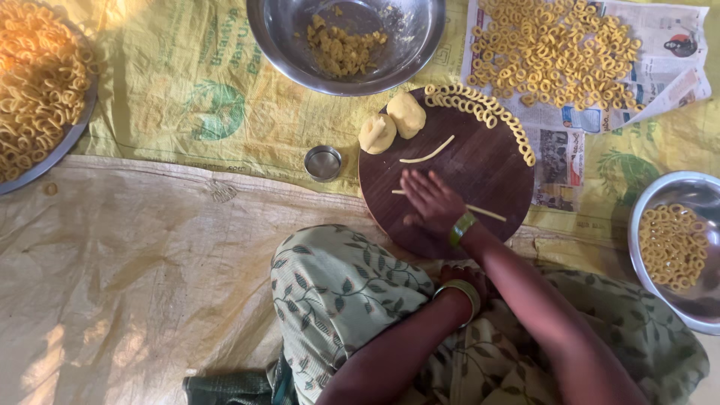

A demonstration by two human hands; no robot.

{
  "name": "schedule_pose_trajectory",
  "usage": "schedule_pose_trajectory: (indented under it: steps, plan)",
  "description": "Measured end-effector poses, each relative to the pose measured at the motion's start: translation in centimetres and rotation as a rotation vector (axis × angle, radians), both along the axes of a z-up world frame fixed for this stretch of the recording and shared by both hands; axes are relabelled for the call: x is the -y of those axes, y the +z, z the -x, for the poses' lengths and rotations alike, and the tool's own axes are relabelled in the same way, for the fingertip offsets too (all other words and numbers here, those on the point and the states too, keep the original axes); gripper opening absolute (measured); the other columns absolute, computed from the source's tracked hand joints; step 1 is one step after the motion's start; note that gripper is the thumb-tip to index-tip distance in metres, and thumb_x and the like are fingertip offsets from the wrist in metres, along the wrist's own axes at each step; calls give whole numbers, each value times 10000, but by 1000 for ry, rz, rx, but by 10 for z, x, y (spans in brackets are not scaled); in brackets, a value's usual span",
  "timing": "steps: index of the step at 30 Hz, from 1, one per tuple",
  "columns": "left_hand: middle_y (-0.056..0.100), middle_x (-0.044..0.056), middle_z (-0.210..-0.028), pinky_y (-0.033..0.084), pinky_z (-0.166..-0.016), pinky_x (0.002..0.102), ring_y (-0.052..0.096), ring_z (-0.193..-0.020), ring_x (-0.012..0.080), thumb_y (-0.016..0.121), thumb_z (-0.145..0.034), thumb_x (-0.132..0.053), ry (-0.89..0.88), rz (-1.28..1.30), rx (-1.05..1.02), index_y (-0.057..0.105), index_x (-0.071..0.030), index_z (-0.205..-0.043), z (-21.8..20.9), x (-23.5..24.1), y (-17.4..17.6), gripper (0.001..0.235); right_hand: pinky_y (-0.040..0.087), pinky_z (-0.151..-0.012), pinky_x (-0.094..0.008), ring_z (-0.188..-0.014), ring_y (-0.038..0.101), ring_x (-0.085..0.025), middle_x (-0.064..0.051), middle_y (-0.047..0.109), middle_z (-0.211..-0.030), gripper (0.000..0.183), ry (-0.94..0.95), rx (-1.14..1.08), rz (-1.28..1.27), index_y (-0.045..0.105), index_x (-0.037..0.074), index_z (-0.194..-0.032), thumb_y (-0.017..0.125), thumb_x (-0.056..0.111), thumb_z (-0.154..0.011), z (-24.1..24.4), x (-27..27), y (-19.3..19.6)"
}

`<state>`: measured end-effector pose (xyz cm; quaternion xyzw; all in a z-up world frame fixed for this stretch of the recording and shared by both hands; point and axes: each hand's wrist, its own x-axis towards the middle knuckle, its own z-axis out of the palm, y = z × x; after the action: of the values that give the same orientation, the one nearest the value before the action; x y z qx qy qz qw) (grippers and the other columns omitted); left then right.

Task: The person rolls small pieces of dough into thin ropes on a wooden board, then joins the ends to form small rings. The finished rings are placed on a newspaper sheet and into a metal bowl.

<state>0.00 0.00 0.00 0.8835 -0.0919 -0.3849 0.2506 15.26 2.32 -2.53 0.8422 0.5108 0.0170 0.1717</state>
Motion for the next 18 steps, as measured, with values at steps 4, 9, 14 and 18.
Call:
schedule_pose_trajectory:
  steps: [4, 9, 14, 18]
  plan:
    - [558, 164, -1467, 354, -1078, 551, 549, -1323, 328, 505, -1014, -334, -126, -64, 50, 509, -82, -1485, 3, -10, 14, 534, 87, -1267, -460, -1565, 156, -235, -97, 179, -1698, 967, -31, -108, -144, 186, 72, -1609, 123, 769, -941, -21, -19, 16]
    - [572, 161, -1455, 361, -1077, 546, 556, -1317, 323, 462, -1023, -331, -85, -65, 92, 522, -95, -1481, 0, -2, 9, 519, 165, -1259, -473, -1547, 264, -264, -133, 261, -1683, 913, 63, -181, -167, 260, 47, -1588, 340, 703, -958, 35, -11, 40]
    - [567, 158, -1464, 355, -1092, 542, 544, -1333, 320, 447, -1029, -349, -53, -49, 86, 532, -106, -1471, 1, 10, -8, 511, 246, -1207, -514, -1453, 405, -272, -149, 419, -1582, 804, 116, -281, -285, 411, 25, -1503, 595, 496, -878, 49, -17, 59]
    - [562, 156, -1471, 350, -1105, 538, 536, -1345, 318, 436, -1035, -363, -52, -45, 111, 540, -115, -1463, -4, 9, -15, 506, 431, -1089, -463, -1197, 596, -275, -95, 660, -1285, 482, -133, -331, -621, 662, 43, -1329, 744, 238, -896, 36, -43, 59]
